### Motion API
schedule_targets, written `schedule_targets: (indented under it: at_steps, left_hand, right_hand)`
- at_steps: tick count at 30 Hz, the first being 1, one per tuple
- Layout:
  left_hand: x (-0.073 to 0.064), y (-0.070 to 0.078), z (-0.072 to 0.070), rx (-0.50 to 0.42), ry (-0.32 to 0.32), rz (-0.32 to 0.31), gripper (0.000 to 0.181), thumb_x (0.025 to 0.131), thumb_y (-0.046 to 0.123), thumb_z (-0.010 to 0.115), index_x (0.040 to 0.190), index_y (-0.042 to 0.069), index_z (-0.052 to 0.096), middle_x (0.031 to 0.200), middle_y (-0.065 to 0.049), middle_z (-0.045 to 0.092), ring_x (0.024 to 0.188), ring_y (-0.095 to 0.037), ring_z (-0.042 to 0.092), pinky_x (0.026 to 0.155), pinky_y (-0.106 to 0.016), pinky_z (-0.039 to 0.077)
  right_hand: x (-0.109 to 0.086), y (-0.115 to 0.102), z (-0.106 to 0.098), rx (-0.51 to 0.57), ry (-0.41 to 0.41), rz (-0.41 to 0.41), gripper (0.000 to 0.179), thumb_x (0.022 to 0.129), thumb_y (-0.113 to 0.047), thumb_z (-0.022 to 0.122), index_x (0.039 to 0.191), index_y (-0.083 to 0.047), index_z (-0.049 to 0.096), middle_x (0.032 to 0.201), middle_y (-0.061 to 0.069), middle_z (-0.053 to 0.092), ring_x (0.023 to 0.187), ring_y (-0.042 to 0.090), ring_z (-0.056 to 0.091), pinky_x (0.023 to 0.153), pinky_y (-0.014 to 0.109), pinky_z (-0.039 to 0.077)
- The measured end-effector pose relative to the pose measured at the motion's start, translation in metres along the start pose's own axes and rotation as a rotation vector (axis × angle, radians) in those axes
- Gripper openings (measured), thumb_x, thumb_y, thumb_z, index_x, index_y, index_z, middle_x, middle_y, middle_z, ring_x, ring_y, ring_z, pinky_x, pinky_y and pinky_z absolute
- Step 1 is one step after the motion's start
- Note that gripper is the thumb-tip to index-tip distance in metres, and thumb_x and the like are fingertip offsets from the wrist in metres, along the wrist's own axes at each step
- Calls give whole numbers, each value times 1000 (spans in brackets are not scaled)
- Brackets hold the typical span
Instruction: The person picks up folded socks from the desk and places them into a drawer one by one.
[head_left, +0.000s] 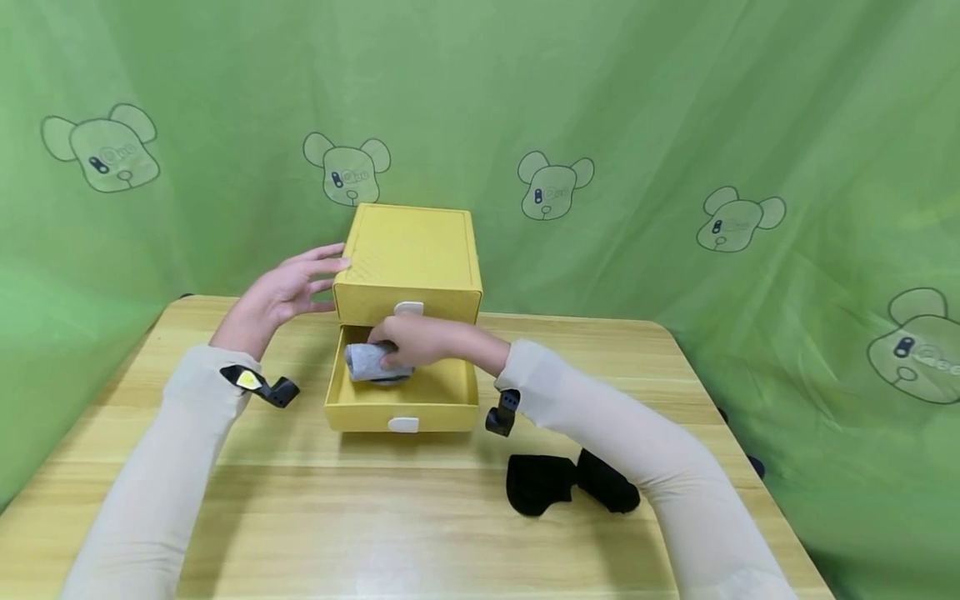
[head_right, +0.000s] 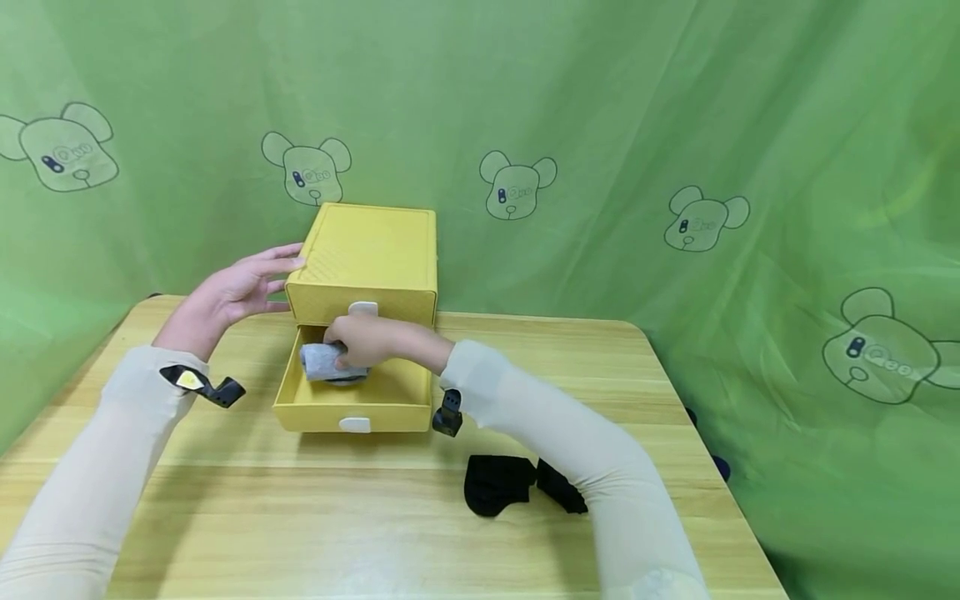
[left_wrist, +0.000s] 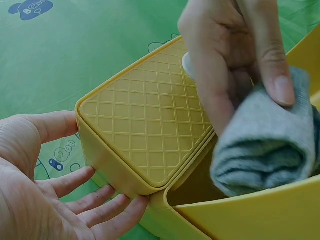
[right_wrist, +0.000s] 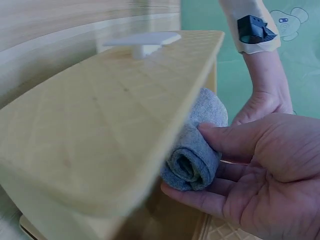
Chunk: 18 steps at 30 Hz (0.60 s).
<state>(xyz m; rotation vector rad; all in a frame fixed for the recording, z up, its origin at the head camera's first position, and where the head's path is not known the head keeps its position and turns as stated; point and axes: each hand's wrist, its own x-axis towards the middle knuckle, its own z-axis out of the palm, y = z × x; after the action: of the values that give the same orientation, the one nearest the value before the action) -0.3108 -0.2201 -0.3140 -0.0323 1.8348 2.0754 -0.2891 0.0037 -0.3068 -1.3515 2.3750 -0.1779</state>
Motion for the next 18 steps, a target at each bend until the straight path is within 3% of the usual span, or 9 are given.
schedule_targets:
  at_steps: [6, 18]
  left_hand:
    - [1, -2, 0, -1, 2, -1, 75, 105, 25, 56, 165, 24, 11, 173, -6, 10, 159, -30, 11, 128, -58, 17]
    - [0, 0, 1, 4, 3, 0, 77, 104, 27, 58, 165, 25, 11, 173, -6, 10, 159, -30, 11, 128, -58, 16]
  right_hand:
    - [2, -1, 8, -4, -17, 37, 32, 101, -12, 64, 129, 1, 65, 116, 12, 72, 90, 11, 58, 81, 23, 50]
    - [6, 0, 16, -7, -35, 34, 32, 102, -12, 62, 130, 2, 63, 115, 12, 71, 85, 11, 54, 73, 21, 43]
